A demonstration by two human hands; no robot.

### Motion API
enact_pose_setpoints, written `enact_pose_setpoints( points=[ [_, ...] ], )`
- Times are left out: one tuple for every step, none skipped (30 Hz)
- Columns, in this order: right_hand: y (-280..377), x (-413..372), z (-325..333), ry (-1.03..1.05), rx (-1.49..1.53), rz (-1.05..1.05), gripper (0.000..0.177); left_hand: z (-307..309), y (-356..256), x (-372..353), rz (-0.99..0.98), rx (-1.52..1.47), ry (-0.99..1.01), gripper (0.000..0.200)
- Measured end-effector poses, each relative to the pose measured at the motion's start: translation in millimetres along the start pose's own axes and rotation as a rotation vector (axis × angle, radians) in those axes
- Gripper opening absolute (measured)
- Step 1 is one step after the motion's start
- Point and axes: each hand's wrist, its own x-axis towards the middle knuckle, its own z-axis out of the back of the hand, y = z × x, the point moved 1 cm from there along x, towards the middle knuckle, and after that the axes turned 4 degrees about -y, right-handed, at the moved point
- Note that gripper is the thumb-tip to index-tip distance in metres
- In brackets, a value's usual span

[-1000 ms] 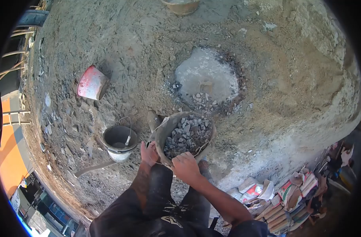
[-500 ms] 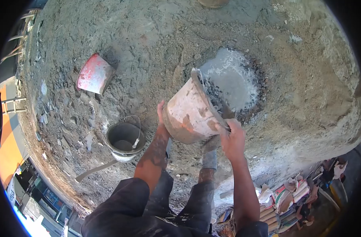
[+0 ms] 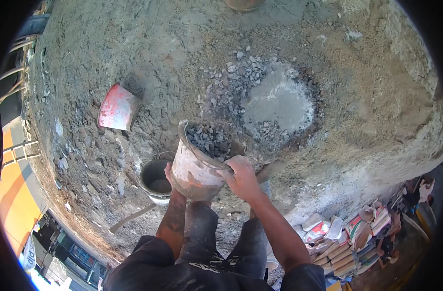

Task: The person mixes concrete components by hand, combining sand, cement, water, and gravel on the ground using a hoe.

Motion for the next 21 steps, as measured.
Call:
enact_pose_setpoints(
  points=[
    [-3.9, 1.1, 2.3, -0.011, 0.000, -0.002, 0.021, 2.8, -0.4, 0.2, 0.003, 0.044, -0.064, 0.072],
    [-10.4, 3.6, 5.5, -0.066, 0.015, -0.054, 0.020, -2.0, 1.0, 6.7, 0.019, 0.146, -0.173, 0.082],
    [-13.4, 7.9, 12.6, -0.124, 0.027, -0.110, 0.020, -16.1, 5.6, 16.6, 0.036, 0.153, -0.165, 0.082],
    [-16.1, 12.9, 25.3, -0.142, 0.008, -0.178, 0.020, -29.7, 12.7, 28.5, 0.033, 0.189, -0.183, 0.081],
    [-13.9, 22.4, 42.0, -0.158, -0.009, -0.244, 0.021, -44.1, 19.7, 43.9, 0.028, 0.224, -0.199, 0.080],
    [-18.8, 29.2, 60.4, -0.237, 0.008, -0.239, 0.021, -60.6, 27.8, 69.1, 0.054, 0.303, -0.189, 0.078],
    [-26.3, 22.8, 79.2, -0.318, 0.019, -0.242, 0.021, -70.8, 43.0, 86.8, 0.092, 0.381, -0.181, 0.076],
    [-29.0, 16.6, 88.1, -0.328, 0.012, -0.243, 0.021, -76.4, 50.8, 94.6, 0.100, 0.382, -0.171, 0.076],
    [-29.8, 8.1, 97.2, -0.354, -0.018, -0.220, 0.020, -81.1, 59.7, 99.1, 0.132, 0.350, -0.143, 0.075],
    [-29.0, -0.2, 105.3, -0.382, -0.045, -0.195, 0.020, -87.0, 67.9, 100.5, 0.162, 0.323, -0.113, 0.074],
    [-26.8, -8.3, 110.4, -0.399, -0.042, -0.189, 0.020, -90.5, 75.8, 96.1, 0.163, 0.336, -0.099, 0.074],
    [-23.5, -17.1, 112.6, -0.377, -0.093, -0.151, 0.018, -90.8, 83.8, 84.9, 0.135, 0.345, -0.090, 0.074],
    [-21.6, -24.4, 113.8, -0.359, -0.141, -0.112, 0.017, -89.0, 90.7, 74.7, 0.106, 0.357, -0.079, 0.073],
    [-20.6, -32.0, 113.4, -0.363, -0.108, -0.047, 0.017, -77.2, 96.3, 65.6, 0.080, 0.366, -0.114, 0.074],
    [-23.7, -41.5, 113.8, -0.385, -0.100, -0.051, 0.017, -64.6, 102.0, 54.6, 0.057, 0.373, -0.152, 0.075],
    [-28.7, -51.6, 113.8, -0.344, -0.083, -0.034, 0.016, -58.4, 106.3, 38.9, 0.062, 0.389, -0.147, 0.075],
    [-34.6, -61.6, 115.3, -0.301, -0.066, -0.016, 0.015, -52.2, 109.4, 24.6, 0.092, 0.351, -0.154, 0.076],
    [-41.1, -71.2, 118.9, -0.249, -0.065, -0.062, 0.015, -51.5, 115.6, 17.8, 0.121, 0.310, -0.161, 0.077],
    [-52.1, -77.3, 123.2, -0.259, -0.061, -0.064, 0.015, -52.5, 125.0, 17.4, 0.124, 0.320, -0.158, 0.077],
    [-62.2, -80.6, 128.1, -0.298, 0.026, -0.134, 0.017, -60.8, 134.9, 15.5, 0.138, 0.314, -0.101, 0.078],
    [-71.8, -83.5, 134.7, -0.330, 0.114, -0.202, 0.020, -68.9, 144.6, 13.1, 0.147, 0.305, -0.047, 0.078]
  ],
)
